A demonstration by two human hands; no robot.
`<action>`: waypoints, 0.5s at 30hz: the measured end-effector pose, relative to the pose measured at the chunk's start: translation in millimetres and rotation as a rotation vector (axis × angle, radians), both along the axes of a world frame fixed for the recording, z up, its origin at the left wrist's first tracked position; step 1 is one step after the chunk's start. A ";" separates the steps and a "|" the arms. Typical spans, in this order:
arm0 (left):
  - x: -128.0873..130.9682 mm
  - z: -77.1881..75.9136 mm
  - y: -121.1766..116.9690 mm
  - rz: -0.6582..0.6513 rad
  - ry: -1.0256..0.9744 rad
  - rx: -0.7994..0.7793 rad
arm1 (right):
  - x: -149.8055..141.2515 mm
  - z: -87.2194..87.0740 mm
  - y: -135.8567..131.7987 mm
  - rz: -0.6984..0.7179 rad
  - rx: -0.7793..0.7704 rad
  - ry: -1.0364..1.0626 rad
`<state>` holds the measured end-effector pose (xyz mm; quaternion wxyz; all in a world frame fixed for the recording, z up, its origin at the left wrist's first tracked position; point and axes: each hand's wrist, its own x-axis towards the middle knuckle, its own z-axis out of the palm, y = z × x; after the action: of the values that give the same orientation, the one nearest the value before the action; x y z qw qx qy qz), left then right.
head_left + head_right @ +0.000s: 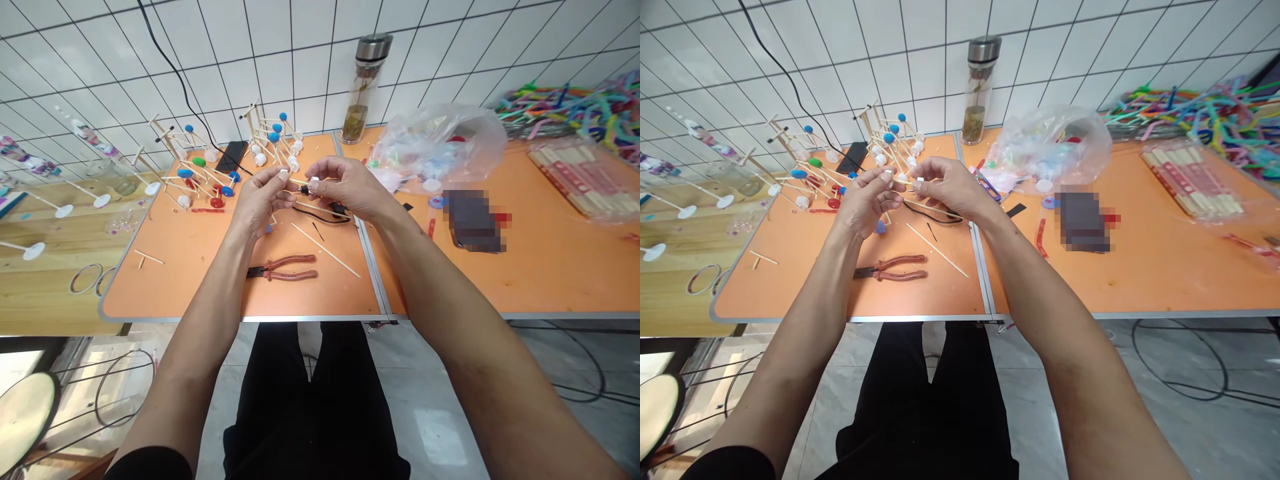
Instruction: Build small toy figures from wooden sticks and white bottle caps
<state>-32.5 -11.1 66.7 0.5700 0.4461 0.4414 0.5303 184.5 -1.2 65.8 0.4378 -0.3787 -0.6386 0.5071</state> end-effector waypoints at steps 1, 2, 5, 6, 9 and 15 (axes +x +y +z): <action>-2.4 0.9 0.8 0.018 0.010 0.016 | 0.9 -1.3 1.5 0.000 -0.003 0.013; -5.9 2.1 2.0 0.049 0.020 0.041 | 2.1 -2.6 3.4 0.004 -0.006 0.033; -21.9 6.5 8.7 0.225 0.063 0.136 | 5.5 -6.1 9.0 0.013 -0.027 0.094; -28.3 7.7 11.5 0.294 0.096 0.154 | 6.4 -7.0 10.4 0.008 -0.035 0.102; -46.0 8.1 19.7 0.440 0.247 0.170 | 8.2 -9.0 12.8 -0.013 -0.050 0.092; -64.5 -0.2 28.2 0.496 0.561 0.174 | 9.6 -15.2 16.0 -0.056 -0.038 0.078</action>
<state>-97.0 17.1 66.5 0.2417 0.5003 0.6281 0.5447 194.1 14.8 50.6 0.4688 -0.3847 -0.6004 0.5212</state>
